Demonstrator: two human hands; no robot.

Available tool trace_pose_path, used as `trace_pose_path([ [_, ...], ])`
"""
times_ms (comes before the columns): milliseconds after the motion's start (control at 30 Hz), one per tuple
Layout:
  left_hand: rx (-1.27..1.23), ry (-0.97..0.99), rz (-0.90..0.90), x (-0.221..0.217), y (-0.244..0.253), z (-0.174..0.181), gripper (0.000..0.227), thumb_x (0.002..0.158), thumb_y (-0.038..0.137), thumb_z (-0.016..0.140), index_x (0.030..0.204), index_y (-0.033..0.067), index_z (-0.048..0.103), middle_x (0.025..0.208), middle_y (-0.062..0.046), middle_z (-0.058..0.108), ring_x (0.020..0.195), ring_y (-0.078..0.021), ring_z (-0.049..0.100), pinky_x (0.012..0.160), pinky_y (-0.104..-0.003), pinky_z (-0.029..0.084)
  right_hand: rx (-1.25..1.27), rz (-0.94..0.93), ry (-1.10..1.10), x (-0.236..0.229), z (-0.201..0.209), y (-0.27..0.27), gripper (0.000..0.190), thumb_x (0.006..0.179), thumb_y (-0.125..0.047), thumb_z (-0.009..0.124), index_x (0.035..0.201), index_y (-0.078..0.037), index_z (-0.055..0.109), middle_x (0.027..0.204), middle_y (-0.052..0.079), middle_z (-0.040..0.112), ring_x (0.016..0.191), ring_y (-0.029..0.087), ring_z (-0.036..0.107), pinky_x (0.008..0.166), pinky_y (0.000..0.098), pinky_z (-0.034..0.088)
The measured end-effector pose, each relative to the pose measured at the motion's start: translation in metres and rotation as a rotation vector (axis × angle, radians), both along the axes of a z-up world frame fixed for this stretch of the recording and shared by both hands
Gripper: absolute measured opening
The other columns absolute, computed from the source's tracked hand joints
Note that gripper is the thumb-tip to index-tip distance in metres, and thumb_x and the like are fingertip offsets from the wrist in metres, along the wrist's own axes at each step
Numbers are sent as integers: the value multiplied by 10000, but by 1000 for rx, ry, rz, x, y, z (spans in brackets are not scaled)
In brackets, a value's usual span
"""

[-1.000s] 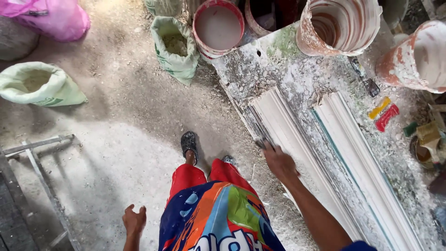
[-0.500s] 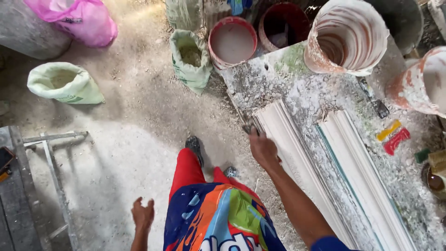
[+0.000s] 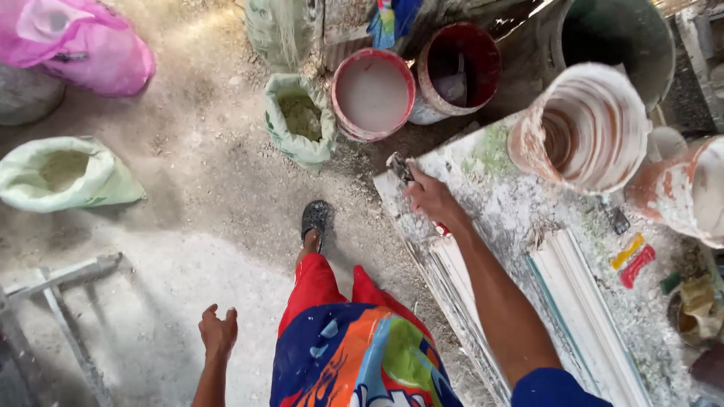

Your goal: The person uses a scraper to remove dust and debris from the surface of several white moldings laid on a workbench. They repeatedly scrape along the length of each molding, occasionally repositioning the pieces to access different sections.

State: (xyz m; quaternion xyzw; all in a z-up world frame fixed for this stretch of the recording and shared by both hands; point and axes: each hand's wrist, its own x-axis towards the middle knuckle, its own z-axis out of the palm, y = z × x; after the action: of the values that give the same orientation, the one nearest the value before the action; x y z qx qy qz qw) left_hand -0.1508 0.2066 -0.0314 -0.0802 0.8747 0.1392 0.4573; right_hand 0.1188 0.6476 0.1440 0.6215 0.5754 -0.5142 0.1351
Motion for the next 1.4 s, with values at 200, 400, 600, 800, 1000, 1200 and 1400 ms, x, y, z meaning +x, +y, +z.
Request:
trace_pose_path([
  [200, 161, 38, -22, -79, 99, 4, 635, 972, 324, 561, 1528, 49, 429, 1530, -225, 389, 1236, -391, 574, 1079, -484, 423, -28, 86, -179, -41, -14, 22, 566, 1100, -216, 331, 1651, -313, 243, 920, 81, 489, 493, 90, 362, 381, 207, 293],
  [400, 247, 69, -81, -100, 134, -10, 608, 1014, 199, 609, 1520, -81, 424, 1447, -364, 423, 1300, -510, 536, 1073, -607, 447, 194, 523, -518, -8, -12, 17, 496, 1051, -263, 332, 1506, -191, 517, 1120, 312, 692, 1006, 457, 726, 858, 588, 593],
  [600, 38, -57, -76, -90, 117, -45, 611, 967, 309, 564, 1513, 62, 442, 1503, -245, 391, 1278, -439, 522, 1039, -551, 449, 622, 1135, -352, -16, -82, 45, 267, 1021, -65, 539, 1279, -3, 504, 597, -23, 493, 400, 89, 402, 304, 242, 354],
  [800, 61, -63, -44, -87, 115, -23, 652, 945, 330, 557, 1527, 58, 444, 1531, -232, 395, 1272, -426, 548, 1062, -514, 438, 442, 1192, -802, 13, -68, 124, 86, 978, -85, 604, 1038, -101, 662, 790, 45, 624, 630, 179, 594, 489, 295, 490],
  [1000, -8, -95, -37, -92, 111, -27, 618, 975, 301, 560, 1535, 79, 421, 1562, -217, 335, 1312, -440, 506, 1059, -564, 437, 126, 334, -569, -52, -12, 73, 435, 1107, -347, 324, 1371, -37, 476, 1118, 200, 522, 952, 320, 472, 723, 411, 472],
  [1200, 40, -65, -107, -106, 129, -28, 634, 975, 310, 574, 1541, 64, 428, 1544, -234, 351, 1311, -447, 505, 1075, -541, 428, 216, 752, -565, 2, -47, 36, 418, 1020, -85, 410, 1435, -43, 430, 1208, 253, 593, 889, 383, 688, 680, 490, 613],
  [1400, 140, -19, -151, -105, 171, -33, 663, 941, 307, 579, 1524, 16, 452, 1523, -284, 409, 1330, -449, 507, 1082, -511, 429, -100, 51, -247, -56, -7, 67, 387, 1047, -356, 413, 1133, -59, 645, 970, 99, 724, 691, 167, 606, 613, 308, 431],
])
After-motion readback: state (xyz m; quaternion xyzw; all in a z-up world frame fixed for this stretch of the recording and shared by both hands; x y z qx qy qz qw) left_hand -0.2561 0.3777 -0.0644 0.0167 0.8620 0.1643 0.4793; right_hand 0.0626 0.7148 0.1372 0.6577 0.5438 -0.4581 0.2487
